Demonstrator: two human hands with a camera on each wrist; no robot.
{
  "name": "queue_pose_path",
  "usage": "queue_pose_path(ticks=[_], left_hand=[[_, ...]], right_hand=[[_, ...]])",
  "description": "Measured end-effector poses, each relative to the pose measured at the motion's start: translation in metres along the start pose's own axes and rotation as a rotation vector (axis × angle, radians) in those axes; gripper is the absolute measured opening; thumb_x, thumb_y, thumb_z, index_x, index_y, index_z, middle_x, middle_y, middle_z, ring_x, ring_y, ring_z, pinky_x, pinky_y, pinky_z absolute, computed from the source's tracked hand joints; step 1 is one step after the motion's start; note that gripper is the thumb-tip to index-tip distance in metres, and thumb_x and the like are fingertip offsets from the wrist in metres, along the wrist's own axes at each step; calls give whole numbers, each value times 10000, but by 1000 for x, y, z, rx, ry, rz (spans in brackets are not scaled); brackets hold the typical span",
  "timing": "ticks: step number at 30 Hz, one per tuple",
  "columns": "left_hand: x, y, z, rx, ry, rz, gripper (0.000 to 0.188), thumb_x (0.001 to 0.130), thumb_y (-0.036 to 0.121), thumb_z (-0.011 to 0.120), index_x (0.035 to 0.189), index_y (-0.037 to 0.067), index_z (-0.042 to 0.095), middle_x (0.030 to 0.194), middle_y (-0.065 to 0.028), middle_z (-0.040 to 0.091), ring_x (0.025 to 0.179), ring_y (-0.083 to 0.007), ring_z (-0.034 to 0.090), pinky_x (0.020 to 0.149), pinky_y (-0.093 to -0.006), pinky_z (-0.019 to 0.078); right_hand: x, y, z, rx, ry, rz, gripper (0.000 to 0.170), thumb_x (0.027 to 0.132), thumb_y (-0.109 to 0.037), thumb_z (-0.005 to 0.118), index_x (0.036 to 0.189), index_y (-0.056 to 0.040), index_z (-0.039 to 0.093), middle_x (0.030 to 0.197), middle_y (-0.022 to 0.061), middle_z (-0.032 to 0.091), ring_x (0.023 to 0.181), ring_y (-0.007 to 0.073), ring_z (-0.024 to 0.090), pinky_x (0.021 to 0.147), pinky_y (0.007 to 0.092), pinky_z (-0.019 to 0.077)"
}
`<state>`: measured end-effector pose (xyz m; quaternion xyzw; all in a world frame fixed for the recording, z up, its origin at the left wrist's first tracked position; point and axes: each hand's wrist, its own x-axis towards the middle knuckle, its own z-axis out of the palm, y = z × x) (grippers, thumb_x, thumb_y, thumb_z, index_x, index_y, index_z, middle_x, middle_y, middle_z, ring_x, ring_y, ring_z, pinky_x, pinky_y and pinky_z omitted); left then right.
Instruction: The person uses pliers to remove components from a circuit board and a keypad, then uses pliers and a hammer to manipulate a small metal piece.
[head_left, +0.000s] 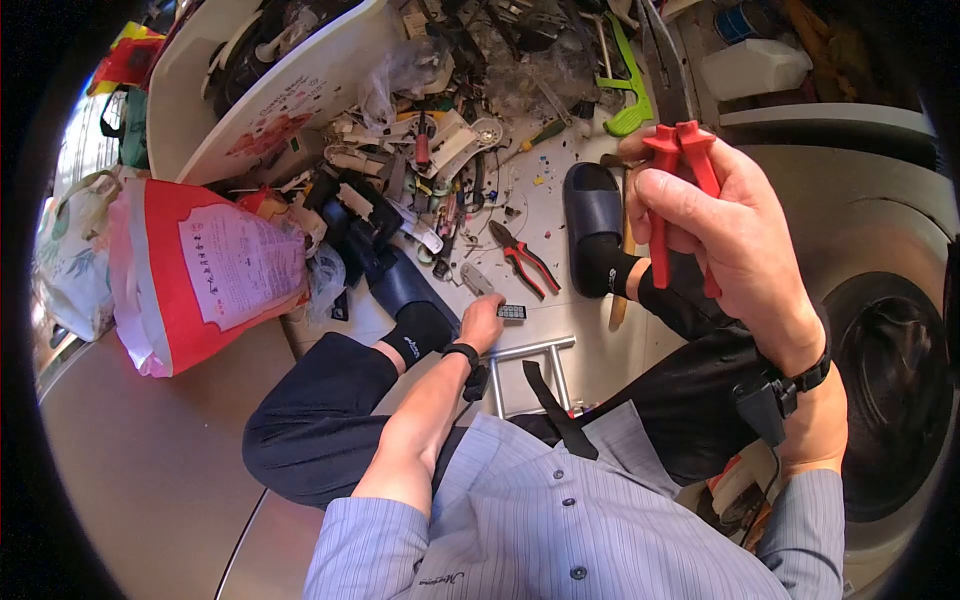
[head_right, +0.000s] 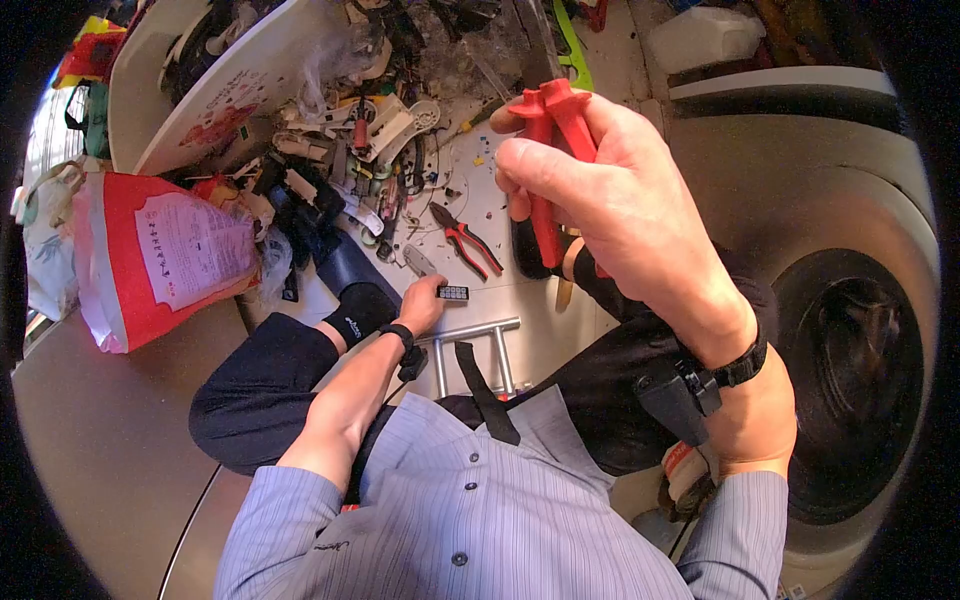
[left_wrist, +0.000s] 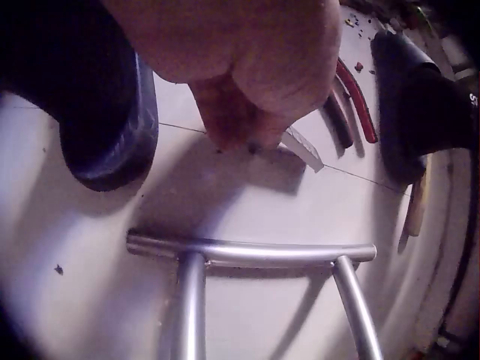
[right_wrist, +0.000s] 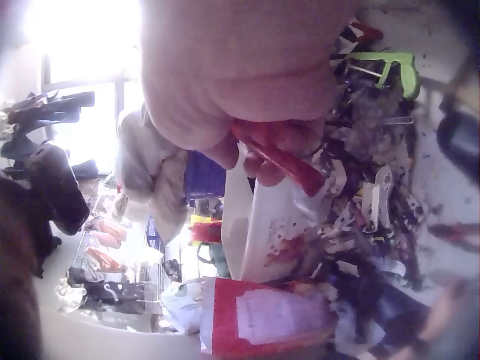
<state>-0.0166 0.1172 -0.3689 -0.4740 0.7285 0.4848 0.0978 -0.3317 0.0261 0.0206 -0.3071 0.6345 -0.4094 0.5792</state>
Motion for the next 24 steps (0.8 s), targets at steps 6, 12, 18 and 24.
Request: queue_pose_path(ticks=[6,12,18,24], left_hand=[[-6,7,-1,65,-38,-20,296,820,65,674,1112,20,673,1061,-249,706,1041,-435,671,937,-501,523],[-13,21,-10,161,-73,-55,320,856,238,748,1075,18,668,1040,-246,703,999,-451,681,881,-526,541],[-1,35,-24,282,21,37,263,898,253,730,1031,29,689,1012,-215,692,914,-454,700,792,-541,570],[88,47,-66,171,392,222,282,910,166,689,1182,97,662,1070,-179,664,904,-438,686,758,-538,563]], right_hand=[[1,5,4,2,26,4,350,1001,-175,662,1276,28,589,906,55,658,774,97,635,605,198,512],[1,2,9,20,47,32,364,963,-188,702,1248,23,620,850,29,668,763,99,632,693,248,506],[-2,-1,5,-11,16,28,368,986,-159,675,1278,46,584,888,60,647,770,118,636,664,240,545],[-8,-7,3,57,36,71,355,981,-135,666,1270,54,584,890,65,648,768,132,641,679,276,562]])
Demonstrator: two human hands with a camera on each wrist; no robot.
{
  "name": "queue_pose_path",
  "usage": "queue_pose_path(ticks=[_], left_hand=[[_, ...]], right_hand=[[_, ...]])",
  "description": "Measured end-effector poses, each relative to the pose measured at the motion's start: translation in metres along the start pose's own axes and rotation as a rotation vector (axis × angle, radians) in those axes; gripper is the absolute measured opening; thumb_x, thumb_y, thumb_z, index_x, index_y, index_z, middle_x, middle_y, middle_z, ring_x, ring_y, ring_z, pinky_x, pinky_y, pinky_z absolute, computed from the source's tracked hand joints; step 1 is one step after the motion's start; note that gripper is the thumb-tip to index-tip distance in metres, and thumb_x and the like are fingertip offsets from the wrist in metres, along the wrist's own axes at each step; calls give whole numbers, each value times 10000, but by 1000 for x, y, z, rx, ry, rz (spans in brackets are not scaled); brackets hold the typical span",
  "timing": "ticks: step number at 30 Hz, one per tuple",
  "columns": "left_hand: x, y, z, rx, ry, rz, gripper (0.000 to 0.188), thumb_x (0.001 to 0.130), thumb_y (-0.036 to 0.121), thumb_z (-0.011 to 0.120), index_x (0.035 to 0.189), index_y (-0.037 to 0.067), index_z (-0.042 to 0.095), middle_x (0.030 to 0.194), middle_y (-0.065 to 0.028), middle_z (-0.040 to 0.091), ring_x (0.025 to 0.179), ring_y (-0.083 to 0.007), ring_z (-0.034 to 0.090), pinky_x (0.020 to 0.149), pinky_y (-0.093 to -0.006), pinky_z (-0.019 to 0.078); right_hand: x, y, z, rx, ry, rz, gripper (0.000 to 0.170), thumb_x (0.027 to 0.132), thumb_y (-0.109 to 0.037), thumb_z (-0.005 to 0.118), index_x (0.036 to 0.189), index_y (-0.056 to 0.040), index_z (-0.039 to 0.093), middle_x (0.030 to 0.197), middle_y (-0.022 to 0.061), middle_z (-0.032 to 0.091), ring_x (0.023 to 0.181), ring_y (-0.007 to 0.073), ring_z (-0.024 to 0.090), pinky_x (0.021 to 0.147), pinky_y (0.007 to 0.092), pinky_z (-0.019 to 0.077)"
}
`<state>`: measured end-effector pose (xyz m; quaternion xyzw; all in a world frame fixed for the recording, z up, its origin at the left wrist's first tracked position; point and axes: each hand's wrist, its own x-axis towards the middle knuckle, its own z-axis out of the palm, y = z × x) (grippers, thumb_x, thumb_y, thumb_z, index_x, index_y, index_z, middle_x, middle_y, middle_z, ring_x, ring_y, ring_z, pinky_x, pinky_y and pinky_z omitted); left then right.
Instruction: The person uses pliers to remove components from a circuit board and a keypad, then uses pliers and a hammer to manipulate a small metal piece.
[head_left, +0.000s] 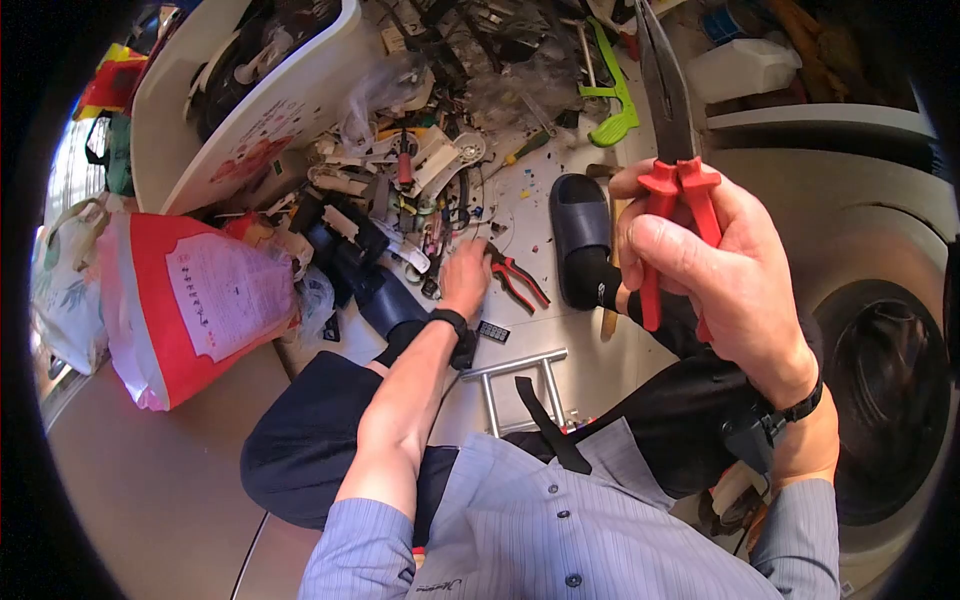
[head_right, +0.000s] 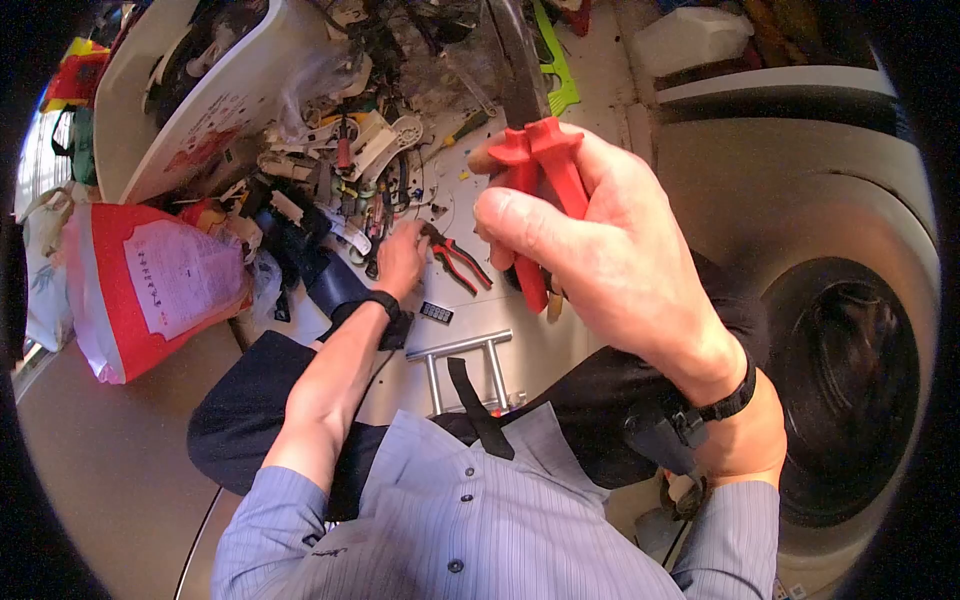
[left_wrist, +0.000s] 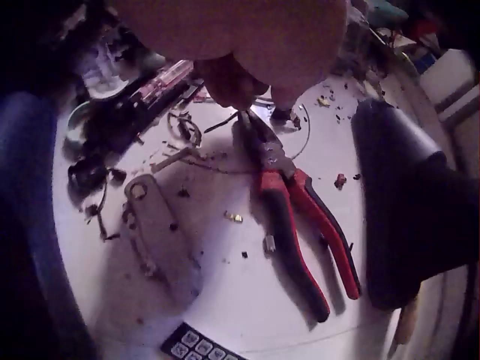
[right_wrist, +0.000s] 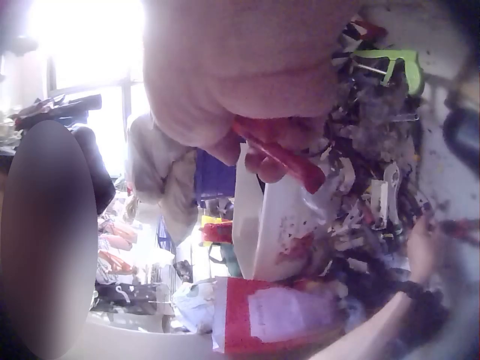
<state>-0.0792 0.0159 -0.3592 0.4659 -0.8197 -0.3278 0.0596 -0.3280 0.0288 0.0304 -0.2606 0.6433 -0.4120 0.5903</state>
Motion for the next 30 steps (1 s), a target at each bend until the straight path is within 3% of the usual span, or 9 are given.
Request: queue_pose_path(ticks=[7,11,14,17,19,20,24,26,30], left_hand=[[54,3,7,74,-140,88,283,914,56,591,1191,101,631,1061,-181,650,938,-426,686,771,-518,566],[60,-4,19,110,-200,151,216,922,31,536,1088,85,663,1025,-186,655,950,-430,681,781,-505,567],[59,-5,12,-40,-152,163,277,876,85,647,1148,74,702,1055,-197,668,938,-428,673,811,-480,571],[58,7,-27,-166,-104,155,363,900,97,691,1259,45,673,1123,-172,694,948,-337,694,829,-386,586],[52,29,-73,-1153,-411,-513,360,986,112,661,1318,-17,610,1153,-140,696,985,-235,701,847,-333,589],[48,41,-102,-1253,-444,-504,379,1044,132,607,1365,-62,547,1198,-125,682,999,-179,689,847,-303,591],[22,92,-203,-1366,-364,-433,320,1040,115,616,1324,-29,583,1159,-127,705,937,-190,707,814,-301,596],[2,125,-254,-1600,-440,-368,306,1033,140,640,1294,-14,606,1118,-124,722,894,-175,712,785,-293,598],[-47,172,-315,-1658,-396,-190,364,1022,148,655,1342,-13,596,1065,-141,737,825,-169,704,730,-276,579]], right_hand=[[1,0,-7,63,64,6,372,965,-111,668,1284,56,574,931,85,652,799,166,650,770,335,573],[1,3,-7,165,74,19,368,964,-119,675,1272,53,571,926,90,656,799,172,652,745,322,554],[1,2,-7,96,42,55,342,971,-109,666,1255,57,572,909,84,654,787,162,651,732,310,549],[1,-2,-9,48,25,13,306,968,-87,654,1228,57,579,898,78,657,783,145,645,712,294,542],[-1,-3,-8,1,12,-35,316,943,-105,662,1206,58,596,865,65,663,750,121,632,666,282,518],[-1,-3,-8,-52,11,-59,328,918,-123,671,1184,59,613,833,53,670,717,98,618,620,270,495],[-5,-2,0,-82,-48,-172,298,895,-143,695,1133,26,638,808,36,675,689,89,600,604,265,486],[-8,-2,8,-73,-83,-226,285,890,-131,702,1122,21,640,806,30,675,685,84,594,599,263,483],[-19,-3,37,-1,-149,-372,269,886,-106,729,1114,8,645,837,9,685,710,70,592,632,252,500]])
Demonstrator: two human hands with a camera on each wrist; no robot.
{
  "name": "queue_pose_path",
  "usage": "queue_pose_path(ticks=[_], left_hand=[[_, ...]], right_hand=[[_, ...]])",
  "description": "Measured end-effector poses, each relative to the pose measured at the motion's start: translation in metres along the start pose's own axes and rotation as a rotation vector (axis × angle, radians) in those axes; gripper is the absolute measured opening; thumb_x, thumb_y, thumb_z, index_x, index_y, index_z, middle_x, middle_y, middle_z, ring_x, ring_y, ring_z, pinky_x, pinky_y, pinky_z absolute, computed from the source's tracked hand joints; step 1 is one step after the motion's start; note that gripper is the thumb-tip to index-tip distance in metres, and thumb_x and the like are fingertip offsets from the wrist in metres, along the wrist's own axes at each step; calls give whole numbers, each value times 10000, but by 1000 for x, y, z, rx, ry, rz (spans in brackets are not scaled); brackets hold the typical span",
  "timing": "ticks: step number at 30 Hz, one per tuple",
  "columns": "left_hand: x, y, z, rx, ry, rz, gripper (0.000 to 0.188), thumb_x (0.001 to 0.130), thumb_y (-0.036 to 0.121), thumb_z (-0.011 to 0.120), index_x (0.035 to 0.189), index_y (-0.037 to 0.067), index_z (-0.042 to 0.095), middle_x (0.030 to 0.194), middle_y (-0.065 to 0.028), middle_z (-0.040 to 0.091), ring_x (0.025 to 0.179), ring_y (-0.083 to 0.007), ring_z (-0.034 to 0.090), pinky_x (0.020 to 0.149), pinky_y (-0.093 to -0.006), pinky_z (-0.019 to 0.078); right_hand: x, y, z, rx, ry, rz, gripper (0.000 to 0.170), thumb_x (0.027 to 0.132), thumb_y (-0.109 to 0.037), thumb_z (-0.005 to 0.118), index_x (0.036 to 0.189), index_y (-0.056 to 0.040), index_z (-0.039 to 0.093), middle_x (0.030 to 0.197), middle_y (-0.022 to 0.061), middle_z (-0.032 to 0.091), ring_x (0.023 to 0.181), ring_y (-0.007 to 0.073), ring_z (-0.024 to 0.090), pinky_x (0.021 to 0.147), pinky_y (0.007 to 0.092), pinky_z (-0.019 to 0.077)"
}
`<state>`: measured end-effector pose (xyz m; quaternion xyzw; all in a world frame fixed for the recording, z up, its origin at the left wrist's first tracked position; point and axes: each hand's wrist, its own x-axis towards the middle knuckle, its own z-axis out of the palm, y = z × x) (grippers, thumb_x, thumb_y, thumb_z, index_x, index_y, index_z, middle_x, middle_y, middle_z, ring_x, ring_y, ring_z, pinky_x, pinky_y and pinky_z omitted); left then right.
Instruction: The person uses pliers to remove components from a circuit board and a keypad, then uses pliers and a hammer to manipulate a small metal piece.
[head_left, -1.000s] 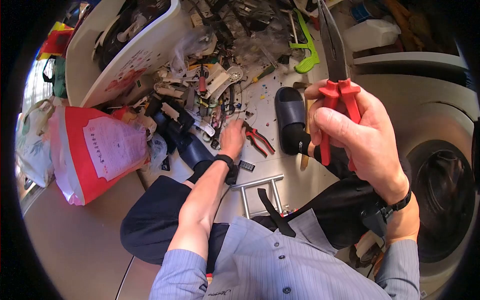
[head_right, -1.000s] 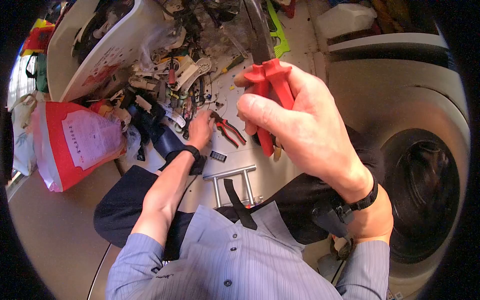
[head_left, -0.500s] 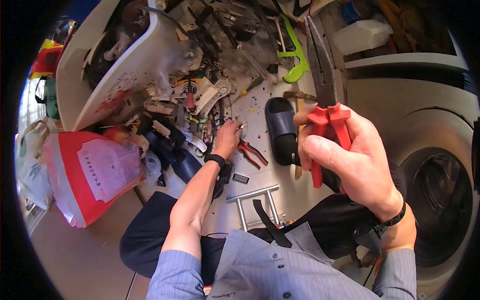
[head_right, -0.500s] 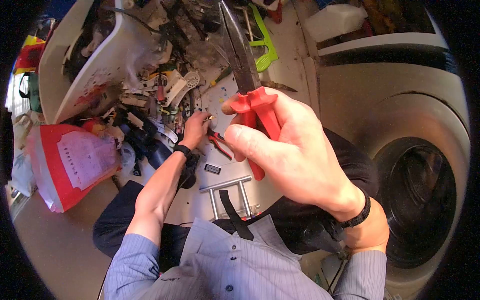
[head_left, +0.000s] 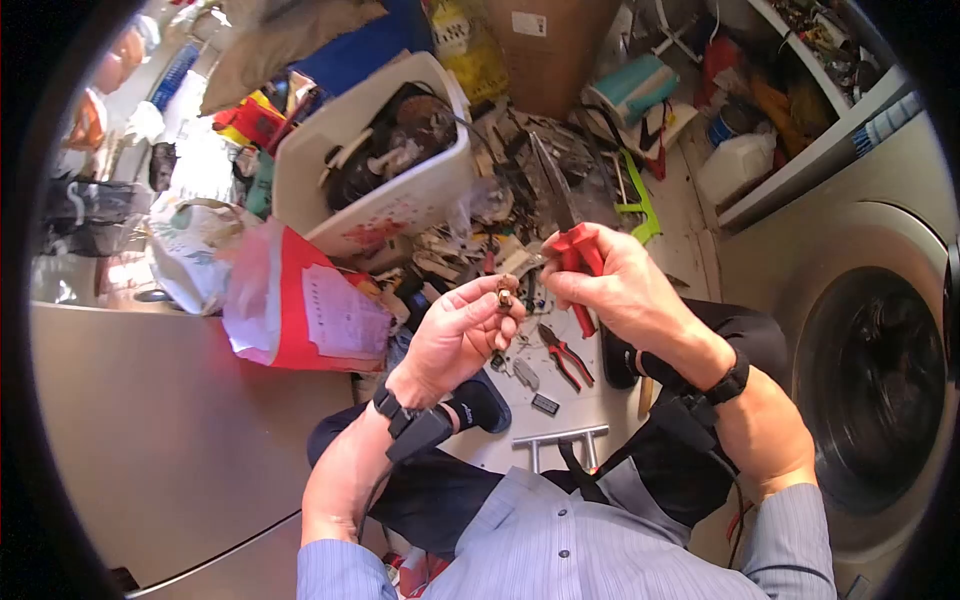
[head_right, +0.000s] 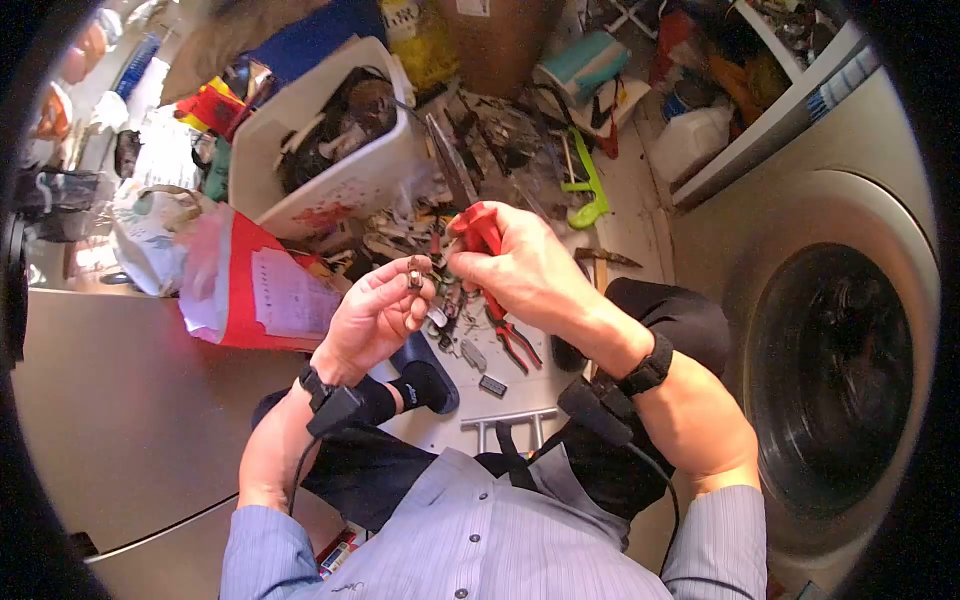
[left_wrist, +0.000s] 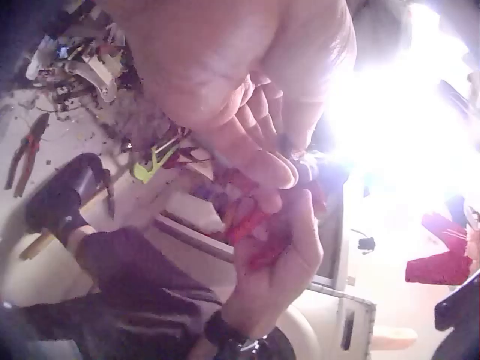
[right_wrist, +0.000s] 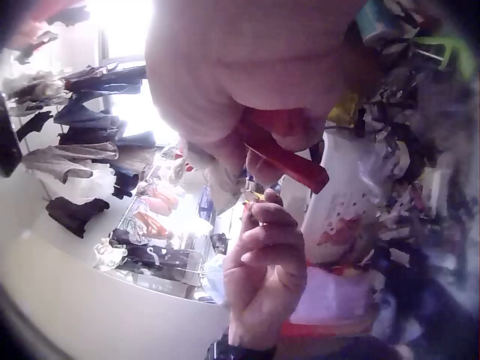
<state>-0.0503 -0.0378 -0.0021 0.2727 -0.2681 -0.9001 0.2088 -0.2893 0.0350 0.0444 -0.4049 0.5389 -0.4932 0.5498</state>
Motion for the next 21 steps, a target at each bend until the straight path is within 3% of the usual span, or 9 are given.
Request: queue_pose_path(ticks=[2,6,8,13,15,18,21], left_hand=[[-18,7,13,-10,-12,76,343,1021,150,658,1322,-4,602,1060,-150,735,820,-184,705,736,-286,581],[-34,12,21,24,-42,183,289,1027,128,651,1291,15,620,1054,-150,734,850,-206,722,703,-294,596],[-35,9,20,44,-53,207,291,1019,123,662,1286,15,619,1055,-145,733,856,-211,724,698,-303,598],[-38,10,17,96,-59,274,314,988,109,707,1264,-7,613,1055,-133,731,868,-218,730,715,-324,615],[-38,14,11,115,-42,276,333,969,104,731,1258,-11,611,1052,-132,734,861,-221,735,712,-327,621],[-38,20,4,111,-9,258,332,951,75,747,1242,-10,612,1029,-137,741,853,-220,740,701,-328,626],[-39,21,3,166,1,255,312,938,48,754,1210,-10,611,988,-144,746,824,-221,749,684,-333,631]], right_hand=[[-4,-2,14,58,-30,-103,270,899,-114,732,1126,6,650,870,18,689,762,74,615,690,250,517],[-15,-21,33,50,-65,17,301,895,-105,738,1156,9,640,951,31,702,834,78,641,723,255,532],[-15,-22,41,98,-106,-28,307,887,-13,736,1172,15,626,1006,37,693,925,100,654,855,262,538],[-13,-20,49,127,-120,48,352,873,22,745,1202,15,619,1027,41,695,956,103,660,873,268,540],[-11,-23,55,130,-115,3,313,891,-27,728,1178,13,608,968,40,697,853,96,658,756,264,550],[-7,-19,62,141,-109,-48,301,892,4,727,1166,13,601,970,52,691,870,107,666,781,272,558],[-4,-22,67,144,-110,41,292,897,8,730,1157,15,599,969,60,690,889,111,667,802,281,561]])
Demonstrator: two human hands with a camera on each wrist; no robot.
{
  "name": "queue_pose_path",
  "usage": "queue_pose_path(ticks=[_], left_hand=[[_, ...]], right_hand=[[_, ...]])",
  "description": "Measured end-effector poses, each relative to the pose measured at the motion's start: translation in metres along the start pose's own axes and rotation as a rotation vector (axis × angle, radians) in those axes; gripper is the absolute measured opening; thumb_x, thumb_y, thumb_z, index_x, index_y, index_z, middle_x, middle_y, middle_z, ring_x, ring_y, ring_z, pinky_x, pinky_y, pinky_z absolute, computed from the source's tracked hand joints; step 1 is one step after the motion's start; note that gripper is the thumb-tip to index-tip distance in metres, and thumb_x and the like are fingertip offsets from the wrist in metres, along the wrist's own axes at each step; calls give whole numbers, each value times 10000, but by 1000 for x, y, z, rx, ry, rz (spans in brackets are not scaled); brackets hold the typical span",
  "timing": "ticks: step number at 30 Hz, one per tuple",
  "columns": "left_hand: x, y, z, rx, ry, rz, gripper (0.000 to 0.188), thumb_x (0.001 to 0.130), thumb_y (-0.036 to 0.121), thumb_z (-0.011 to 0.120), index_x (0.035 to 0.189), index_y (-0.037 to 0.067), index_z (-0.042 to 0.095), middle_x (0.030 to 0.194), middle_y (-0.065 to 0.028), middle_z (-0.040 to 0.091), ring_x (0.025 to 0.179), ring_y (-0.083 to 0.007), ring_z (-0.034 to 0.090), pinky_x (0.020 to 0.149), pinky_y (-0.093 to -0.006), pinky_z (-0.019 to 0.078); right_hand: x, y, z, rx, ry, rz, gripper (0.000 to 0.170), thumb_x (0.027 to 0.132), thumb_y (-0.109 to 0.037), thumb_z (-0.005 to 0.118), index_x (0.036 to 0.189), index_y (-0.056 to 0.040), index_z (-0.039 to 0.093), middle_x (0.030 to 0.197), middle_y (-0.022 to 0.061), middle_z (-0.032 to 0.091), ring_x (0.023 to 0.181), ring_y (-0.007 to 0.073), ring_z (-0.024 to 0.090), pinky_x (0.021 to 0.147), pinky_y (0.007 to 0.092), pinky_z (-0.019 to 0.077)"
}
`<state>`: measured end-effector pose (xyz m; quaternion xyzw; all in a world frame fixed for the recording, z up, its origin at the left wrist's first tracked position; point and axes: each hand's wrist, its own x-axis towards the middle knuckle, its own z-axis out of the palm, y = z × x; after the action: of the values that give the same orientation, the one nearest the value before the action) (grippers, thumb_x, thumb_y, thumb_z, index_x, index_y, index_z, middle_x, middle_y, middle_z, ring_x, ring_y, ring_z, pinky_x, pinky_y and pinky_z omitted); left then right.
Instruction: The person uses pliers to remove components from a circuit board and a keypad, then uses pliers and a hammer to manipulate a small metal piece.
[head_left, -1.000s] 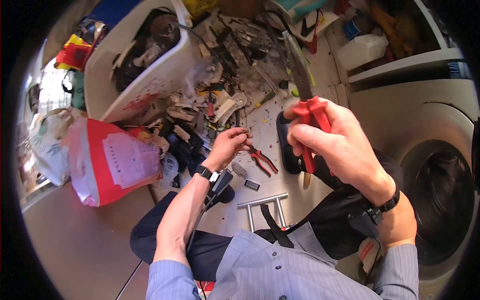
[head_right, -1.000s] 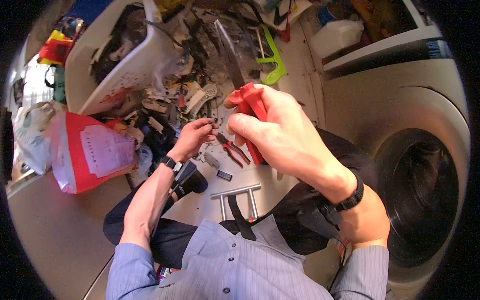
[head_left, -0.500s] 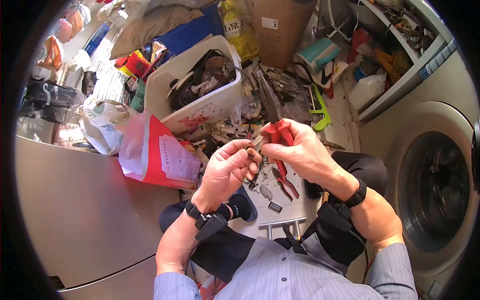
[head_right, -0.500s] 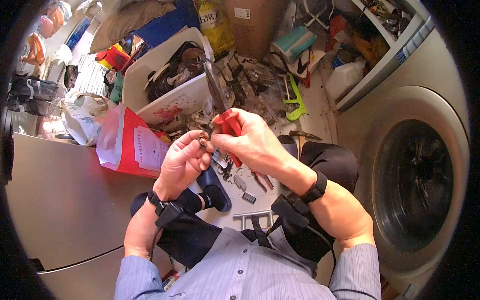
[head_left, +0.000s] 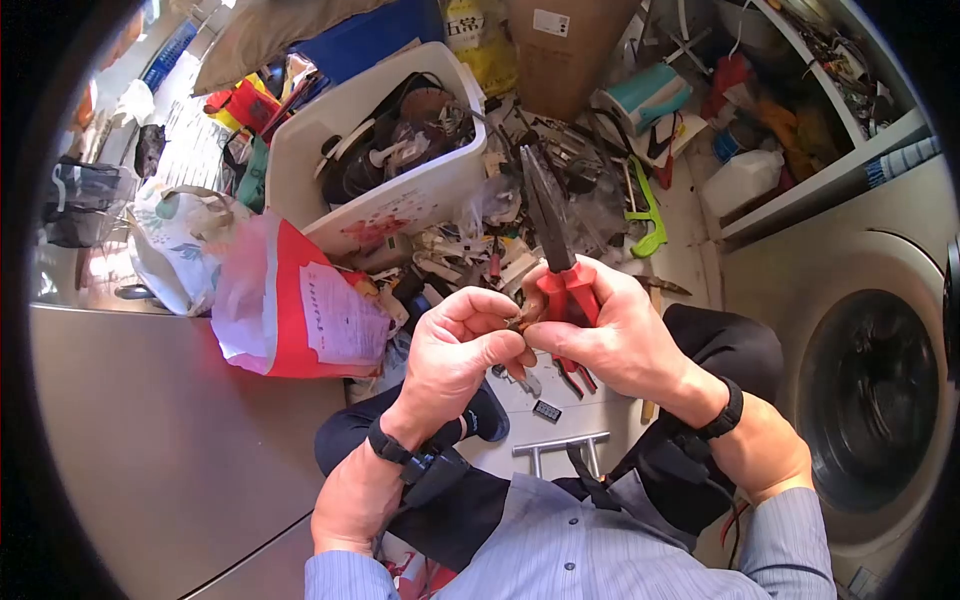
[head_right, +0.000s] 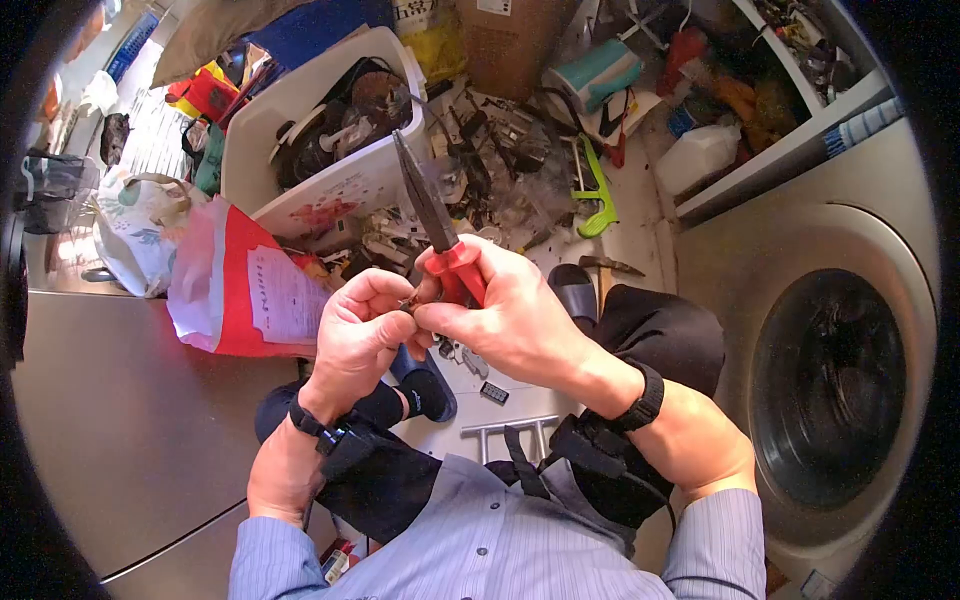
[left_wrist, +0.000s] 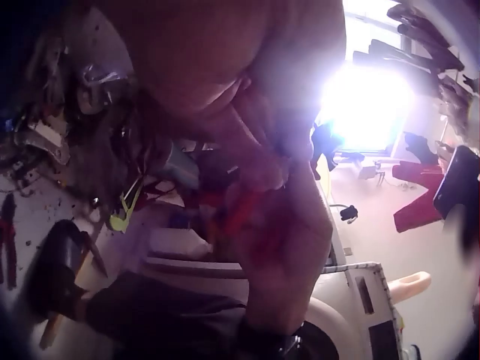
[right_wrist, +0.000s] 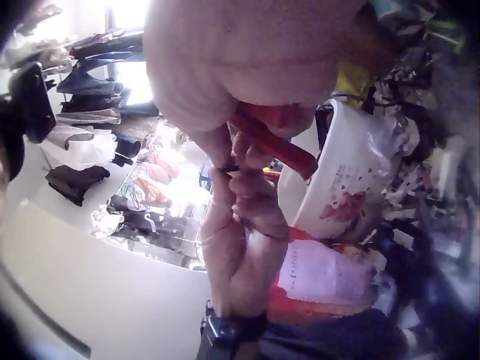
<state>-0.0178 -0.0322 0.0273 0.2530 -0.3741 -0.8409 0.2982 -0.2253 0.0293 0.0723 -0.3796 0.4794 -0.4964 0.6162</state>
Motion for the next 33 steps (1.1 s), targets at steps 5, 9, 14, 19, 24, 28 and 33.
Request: queue_pose_path(ticks=[5,9,14,19,24,28,33], left_hand=[[0,2,-2,88,43,-3,258,924,9,755,1134,-4,606,921,-148,745,791,-235,762,657,-330,638],[-5,5,5,111,67,-67,253,927,0,747,1130,-15,597,927,-149,742,806,-228,762,686,-323,644],[-5,-6,3,183,127,-121,239,943,-6,721,1149,-27,602,948,-146,741,829,-213,759,725,-313,639],[-6,-16,5,291,179,-124,248,961,-2,694,1188,-46,604,963,-140,741,849,-202,755,749,-311,637],[-8,-20,3,252,194,-184,285,975,48,696,1238,-32,618,982,-144,751,849,-214,762,753,-312,644],[-12,-26,1,161,187,-212,288,988,73,690,1245,-35,617,999,-155,749,872,-228,764,758,-316,647],[-12,-32,-4,-37,143,-277,292,1010,82,661,1283,-12,615,1052,-190,743,914,-255,763,756,-313,649]], right_hand=[[12,5,-5,-79,-13,13,331,883,-24,757,1172,19,602,950,59,687,810,107,661,721,274,560],[14,4,-11,-68,-53,216,334,869,-47,781,1161,1,627,969,20,685,803,68,633,682,254,540],[16,17,-11,-210,-3,206,302,863,-73,756,1120,4,620,900,20,672,728,69,625,608,256,527],[16,31,-13,-387,32,155,352,807,-154,742,1085,37,639,823,93,676,711,144,635,665,336,536],[16,37,-19,-375,4,191,345,815,-152,749,1080,34,632,810,89,676,684,136,631,631,325,525],[13,32,-21,-275,-29,271,266,848,-78,762,1052,-8,608,810,23,663,690,83,602,597,260,495],[13,33,-26,-284,-36,239,252,838,-77,767,1024,-7,611,805,35,672,683,86,605,587,259,488]])
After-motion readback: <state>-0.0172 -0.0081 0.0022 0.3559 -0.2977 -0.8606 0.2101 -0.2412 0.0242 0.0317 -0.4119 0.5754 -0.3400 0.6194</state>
